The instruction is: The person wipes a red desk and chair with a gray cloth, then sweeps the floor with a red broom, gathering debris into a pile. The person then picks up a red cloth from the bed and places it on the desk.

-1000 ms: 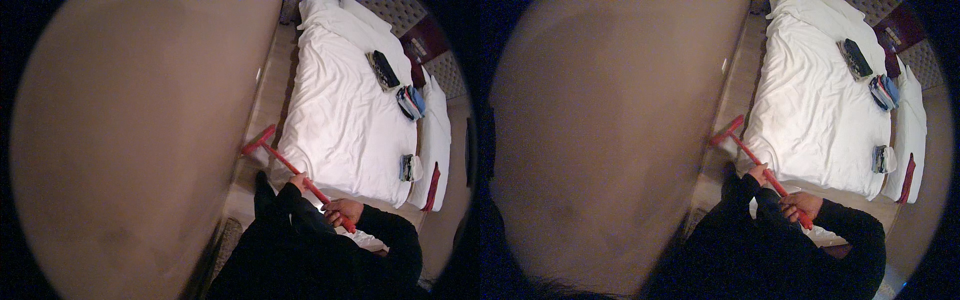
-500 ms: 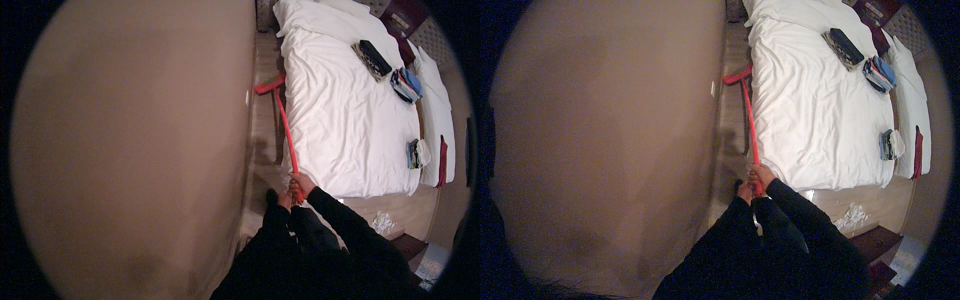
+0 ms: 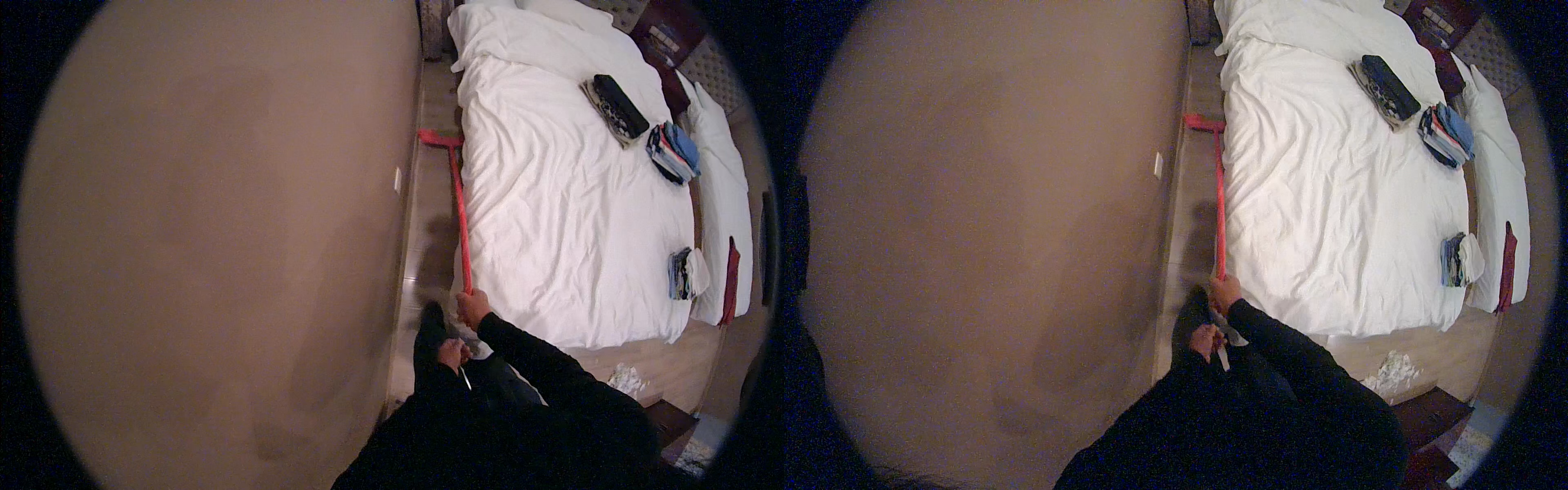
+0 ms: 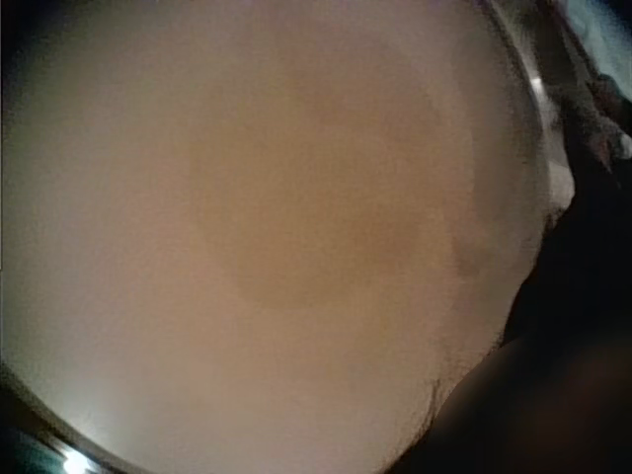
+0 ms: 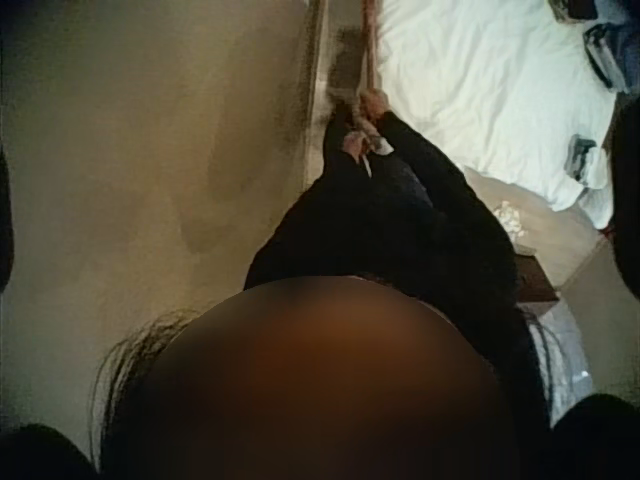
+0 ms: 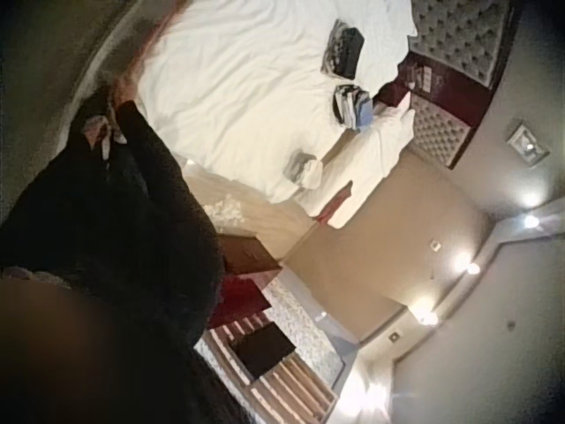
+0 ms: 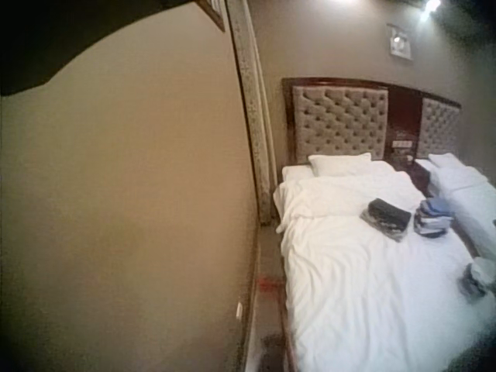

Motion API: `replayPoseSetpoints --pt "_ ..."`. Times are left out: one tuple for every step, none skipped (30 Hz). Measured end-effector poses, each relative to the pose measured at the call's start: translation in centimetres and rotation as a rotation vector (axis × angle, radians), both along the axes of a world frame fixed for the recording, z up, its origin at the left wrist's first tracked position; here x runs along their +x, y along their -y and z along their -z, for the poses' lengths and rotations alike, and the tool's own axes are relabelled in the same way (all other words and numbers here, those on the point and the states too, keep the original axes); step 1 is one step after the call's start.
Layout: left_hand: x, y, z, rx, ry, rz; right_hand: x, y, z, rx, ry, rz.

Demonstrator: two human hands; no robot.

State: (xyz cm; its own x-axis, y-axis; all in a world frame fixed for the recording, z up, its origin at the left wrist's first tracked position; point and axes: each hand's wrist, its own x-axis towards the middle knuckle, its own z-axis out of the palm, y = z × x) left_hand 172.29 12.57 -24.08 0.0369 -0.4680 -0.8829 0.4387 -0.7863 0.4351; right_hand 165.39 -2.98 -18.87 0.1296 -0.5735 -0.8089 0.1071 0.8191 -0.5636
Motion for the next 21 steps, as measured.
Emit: replayPoseSetpoints --pt "-0.4 0.3 -0.2 0.06 -0.022 -0.011 0.8 2.0 0.9 -0.03 -0.083 -0.009" --pt "-0.8 0.5 -0.5 0.079 -0.061 -0.039 1.0 4.3 1.8 -0.042 -0.085 -0.015" --pt "-0.9 0.9 -0.8 0.11 -0.057 0.034 1.3 7.2 3.0 -0.048 -0.093 -0.016" --pt "-0.8 1.3 -1.1 0.068 -0.061 0.106 1.8 10.3 4.5 -0.095 -0.031 -0.01" --pt "-0.5 1.7 -1.3 0.025 -0.054 0.153 2.3 13.8 6.3 -0.099 -0.018 -0.011" --pt "0.1 2.1 -1.5 0.004 -0.042 0.241 2.9 17.5 8.2 -0.104 -0.042 0.034" --pt "0.9 2.6 -1.5 -0.043 -0.092 0.223 3.5 21.4 10.1 -0.113 -0.067 0.079" --pt "1.9 3.4 -1.2 0.011 -0.138 0.233 3.9 25.6 11.8 -0.213 -0.072 0.052" --pt "3.2 4.4 -0.6 -0.051 -0.09 0.242 4.1 29.9 13.3 -0.293 -0.113 0.021" --pt "4.4 4.7 -0.3 -0.052 -0.055 0.234 4.5 33.5 14.7 -0.297 -0.21 -0.015" --pt "5.3 5.4 0.3 -0.054 -0.02 0.223 4.7 37.0 15.6 -0.282 -0.191 0.031" --pt "6.4 6.2 1.0 -0.012 -0.03 0.187 5.1 40.9 16.3 -0.307 -0.214 0.02" --pt "7.8 6.8 1.6 0.036 -0.036 0.157 5.5 44.3 16.7 -0.301 -0.262 0.024" --pt "9.4 7.3 2.2 0.129 -0.032 0.136 5.7 47.4 16.9 -0.26 -0.126 0.114" --pt "11.0 7.7 2.7 -0.119 -0.326 -0.001 6.0 50.1 17.2 -0.341 -0.195 0.111" --pt "12.5 8.4 3.4 -0.329 -0.611 -0.136 6.5 53.1 17.2 -0.396 -0.297 0.11" --pt "13.7 8.7 3.8 -0.398 -0.713 -0.201 6.1 56.0 17.1 -0.305 -0.335 0.006" --pt "14.8 8.8 4.1 -0.36 -0.694 -0.201 6.6 58.2 17.4 -0.327 -0.307 -0.028" --pt "15.3 8.6 4.2 -0.181 -0.497 -0.132 6.9 60.4 17.6 -0.329 -0.307 -0.057" --pt "15.4 8.5 4.2 0.0 -0.301 -0.067 7.0 62.2 17.8 -0.329 -0.311 -0.09" --pt "15.3 8.4 4.1 0.246 -0.067 -0.017 7.0 63.5 18.2 -0.325 -0.318 -0.124"
